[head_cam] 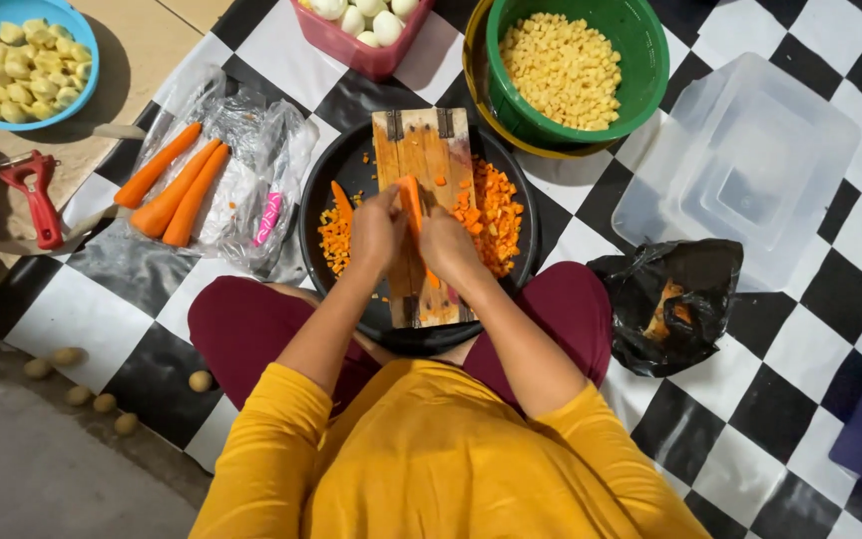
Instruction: A person sits on the floor and uses a manual wooden grater to shred carrots into a large tray.
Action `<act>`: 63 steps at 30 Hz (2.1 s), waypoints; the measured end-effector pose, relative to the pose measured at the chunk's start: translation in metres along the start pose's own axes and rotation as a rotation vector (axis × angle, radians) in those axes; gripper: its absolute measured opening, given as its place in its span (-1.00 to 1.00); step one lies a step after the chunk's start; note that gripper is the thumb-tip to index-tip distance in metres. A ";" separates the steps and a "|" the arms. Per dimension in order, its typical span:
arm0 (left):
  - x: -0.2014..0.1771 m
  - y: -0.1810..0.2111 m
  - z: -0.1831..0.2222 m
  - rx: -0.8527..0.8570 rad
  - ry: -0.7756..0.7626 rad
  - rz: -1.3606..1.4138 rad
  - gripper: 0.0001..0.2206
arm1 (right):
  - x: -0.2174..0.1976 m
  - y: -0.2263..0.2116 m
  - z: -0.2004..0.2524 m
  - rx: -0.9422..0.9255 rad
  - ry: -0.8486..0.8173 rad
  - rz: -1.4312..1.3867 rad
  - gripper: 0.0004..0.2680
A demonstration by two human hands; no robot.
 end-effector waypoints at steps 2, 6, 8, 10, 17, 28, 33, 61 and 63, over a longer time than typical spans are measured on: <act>0.020 -0.018 -0.022 0.034 -0.017 -0.065 -0.62 | 0.010 0.005 -0.022 0.007 -0.004 0.073 -0.68; 0.041 -0.048 -0.050 -0.108 -0.104 -0.083 -0.72 | 0.014 -0.006 -0.033 0.022 0.009 0.149 -0.72; 0.043 -0.051 -0.053 -0.032 -0.099 -0.141 -0.77 | 0.022 0.009 -0.045 0.028 0.005 0.120 -0.72; 0.044 -0.051 -0.064 0.057 -0.081 -0.202 -0.76 | 0.017 0.001 -0.051 0.019 0.012 0.089 -0.72; 0.049 -0.065 -0.066 -0.013 -0.092 -0.158 -0.76 | 0.014 -0.016 -0.044 0.012 -0.044 0.178 -0.74; 0.046 -0.057 -0.061 -0.012 -0.051 -0.094 -0.85 | 0.028 0.011 0.020 0.173 -0.165 0.112 -0.66; 0.041 -0.050 -0.057 -0.002 -0.045 -0.096 -0.89 | 0.043 0.028 0.053 0.268 -0.134 0.010 -0.63; 0.034 -0.049 -0.056 -0.010 -0.051 -0.097 -0.88 | 0.014 -0.022 -0.030 0.118 -0.074 0.107 -0.70; 0.032 -0.048 -0.054 -0.003 -0.055 -0.095 -0.88 | 0.015 -0.024 -0.032 0.100 -0.093 0.122 -0.70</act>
Point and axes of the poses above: each hand's wrist, its own z-axis away from the middle knuckle, its own x-axis out of the palm, y = z × x, the point moved 6 cm from there along -z, towards the middle knuckle, and after that the axes turned 11 degrees about -x, right-handed, at the moved point
